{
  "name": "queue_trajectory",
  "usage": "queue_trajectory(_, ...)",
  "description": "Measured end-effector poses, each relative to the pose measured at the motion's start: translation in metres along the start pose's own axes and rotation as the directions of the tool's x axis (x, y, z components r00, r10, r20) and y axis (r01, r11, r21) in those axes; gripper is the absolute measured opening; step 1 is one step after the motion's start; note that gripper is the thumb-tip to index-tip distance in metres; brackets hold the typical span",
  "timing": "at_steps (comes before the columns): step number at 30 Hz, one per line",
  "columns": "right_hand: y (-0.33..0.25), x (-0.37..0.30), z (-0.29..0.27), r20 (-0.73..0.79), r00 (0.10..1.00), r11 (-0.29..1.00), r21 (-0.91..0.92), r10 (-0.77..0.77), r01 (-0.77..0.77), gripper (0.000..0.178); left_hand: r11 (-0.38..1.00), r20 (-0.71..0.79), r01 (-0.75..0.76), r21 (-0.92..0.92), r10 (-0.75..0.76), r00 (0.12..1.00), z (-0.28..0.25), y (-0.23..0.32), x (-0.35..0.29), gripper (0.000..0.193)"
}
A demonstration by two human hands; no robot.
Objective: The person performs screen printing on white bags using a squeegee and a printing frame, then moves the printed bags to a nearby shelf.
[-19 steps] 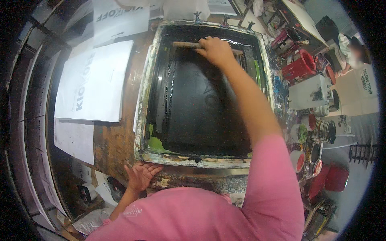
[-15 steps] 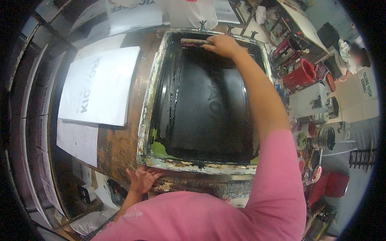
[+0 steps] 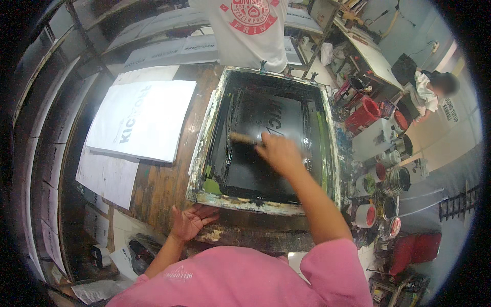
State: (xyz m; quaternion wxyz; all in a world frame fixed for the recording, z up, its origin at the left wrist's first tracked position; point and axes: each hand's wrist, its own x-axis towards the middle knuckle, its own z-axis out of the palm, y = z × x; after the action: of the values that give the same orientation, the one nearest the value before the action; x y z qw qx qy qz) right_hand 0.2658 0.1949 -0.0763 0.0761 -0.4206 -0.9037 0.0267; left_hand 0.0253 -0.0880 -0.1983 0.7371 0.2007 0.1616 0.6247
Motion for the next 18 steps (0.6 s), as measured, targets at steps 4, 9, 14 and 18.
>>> queue_trajectory(4, -0.061, -0.093, -0.044, 0.033, 0.999, 0.995, 0.095, -0.002, -0.001, 0.038, 1.0, 0.035, 0.001, 0.031, -0.002, 0.999, 0.012, 0.007, 0.003, 0.093)
queue_trajectory(9, -0.088, -0.113, -0.114, -0.195, 0.979, 0.993, -0.114, -0.049, 0.027, 0.034, 0.981, 0.163, -0.121, 0.15, 0.096, 0.982, 0.07, 0.044, 0.022, 0.107)
queue_trajectory(14, -0.08, -0.059, -0.172, -0.549, 0.826, 0.968, -0.252, -0.128, -0.017, 0.029, 0.962, 0.2, -0.27, 0.031, 0.259, 0.945, 0.141, 0.073, 0.077, 0.101)
queue_trajectory(18, -0.078, -0.033, -0.201, -0.605, 0.785, 0.976, -0.217, -0.132, -0.003, 0.034, -0.332, 0.105, 0.029, 0.943, 0.38, 0.919, 0.101, 0.051, 0.098, 0.095)
